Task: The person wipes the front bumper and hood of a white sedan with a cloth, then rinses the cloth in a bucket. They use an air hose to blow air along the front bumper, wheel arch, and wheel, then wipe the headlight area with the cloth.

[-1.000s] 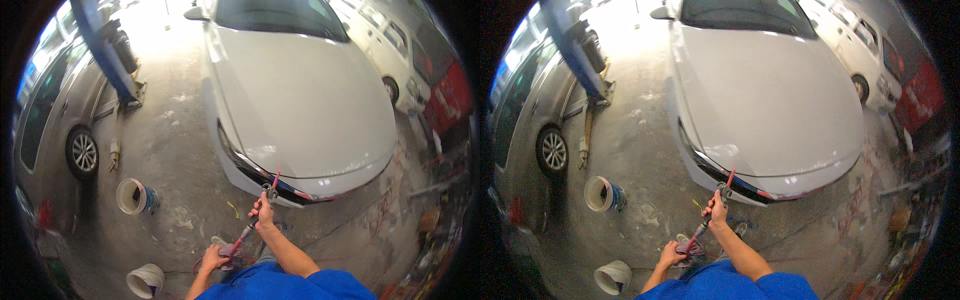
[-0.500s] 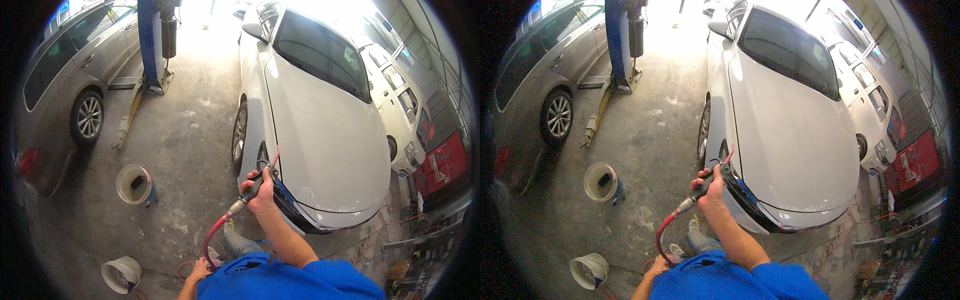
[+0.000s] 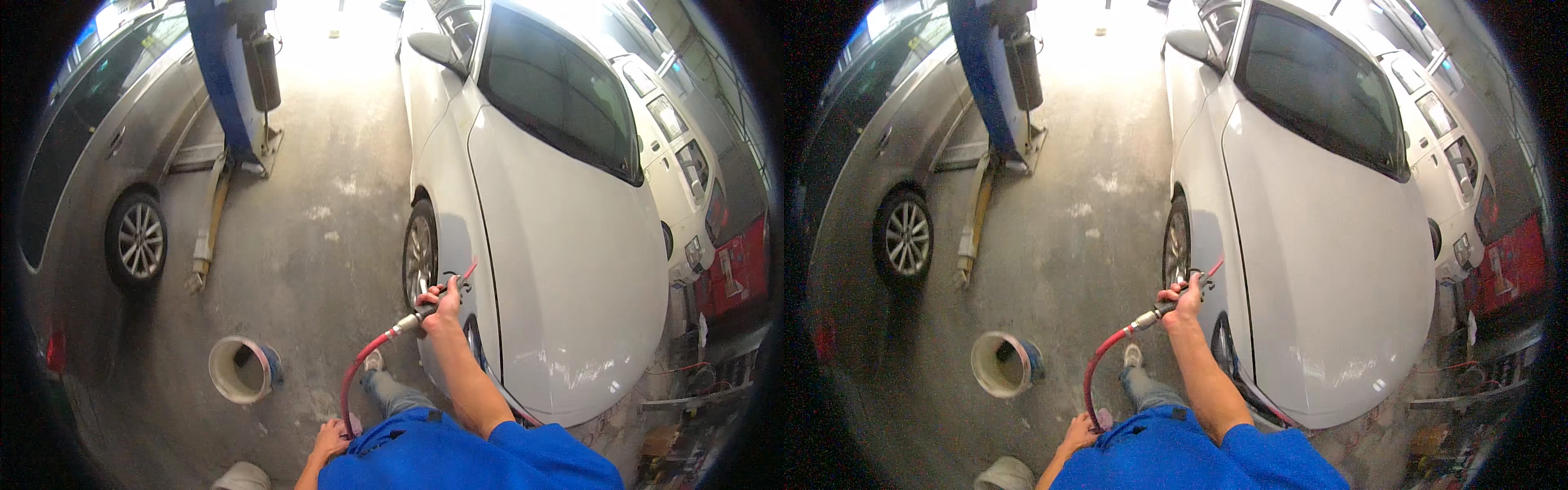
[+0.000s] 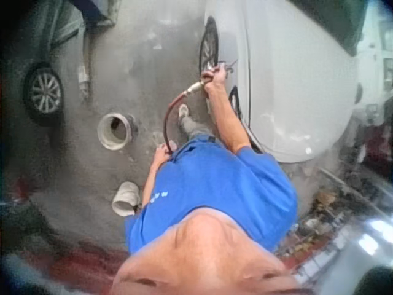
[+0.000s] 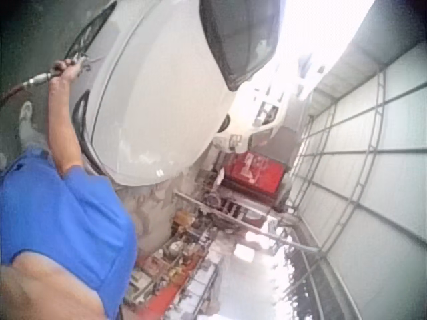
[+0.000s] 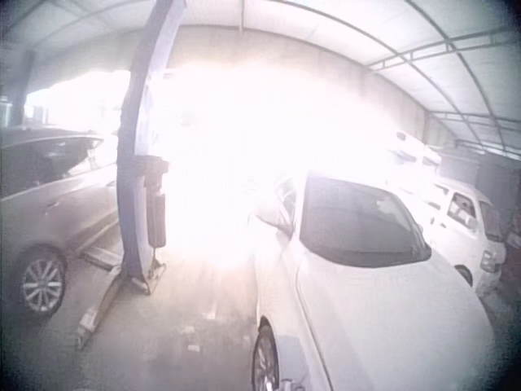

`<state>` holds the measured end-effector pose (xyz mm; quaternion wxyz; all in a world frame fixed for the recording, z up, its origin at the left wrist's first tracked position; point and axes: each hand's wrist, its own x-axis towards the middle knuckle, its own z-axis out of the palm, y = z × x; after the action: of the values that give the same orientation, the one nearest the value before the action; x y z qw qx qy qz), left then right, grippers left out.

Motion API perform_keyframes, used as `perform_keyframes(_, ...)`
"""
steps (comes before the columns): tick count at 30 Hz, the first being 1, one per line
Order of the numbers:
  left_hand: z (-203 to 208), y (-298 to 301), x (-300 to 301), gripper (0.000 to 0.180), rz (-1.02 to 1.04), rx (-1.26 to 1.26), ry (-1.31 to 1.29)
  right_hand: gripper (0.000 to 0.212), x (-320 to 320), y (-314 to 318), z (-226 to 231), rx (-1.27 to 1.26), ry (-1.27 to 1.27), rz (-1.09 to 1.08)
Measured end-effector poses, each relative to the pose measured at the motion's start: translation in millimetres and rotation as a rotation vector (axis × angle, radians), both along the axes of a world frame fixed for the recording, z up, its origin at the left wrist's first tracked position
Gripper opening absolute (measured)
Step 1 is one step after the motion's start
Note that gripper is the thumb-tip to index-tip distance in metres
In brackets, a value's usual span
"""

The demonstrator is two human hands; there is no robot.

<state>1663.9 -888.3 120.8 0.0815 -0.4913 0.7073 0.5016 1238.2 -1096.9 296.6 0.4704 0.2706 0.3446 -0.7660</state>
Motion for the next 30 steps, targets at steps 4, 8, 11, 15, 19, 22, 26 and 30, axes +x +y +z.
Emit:
perform_keyframes(4,83,-146,-26,0.035,0.277,-0.344,-0.032,0.047,-53,-91,26,-0.117,0.078,-0.026)
perform_keyframes(8,103,-281,6,0.032,0.603,-0.850,-0.042,0.031,-101,-176,42,0.209,0.571,-0.032)
perform_keyframes(11,172,-382,-9,0.036,0.545,-1.060,0.012,0.024,-163,-213,-22,0.526,0.828,-0.061)
perform_keyframes(15,229,-493,-20,0.038,0.362,-1.172,0.010,0.014,-128,-280,-8,0.660,0.800,-0.302)
perform_keyframes(19,215,-597,-22,0.039,0.200,-1.138,0.161,0.017,-134,-306,-14,0.687,0.856,0.028)
perform_keyframes(22,221,-668,-47,0.034,0.074,-1.089,0.257,0.027,-122,-340,-4,0.679,0.906,0.079)
perform_keyframes(26,252,-768,-103,0.032,-0.008,-1.083,0.389,0.031,-140,-402,30,0.704,0.881,0.135)
perform_keyframes(30,254,-847,-167,0.028,-0.033,-1.041,0.523,0.031,-195,-468,33,0.738,0.804,0.192)
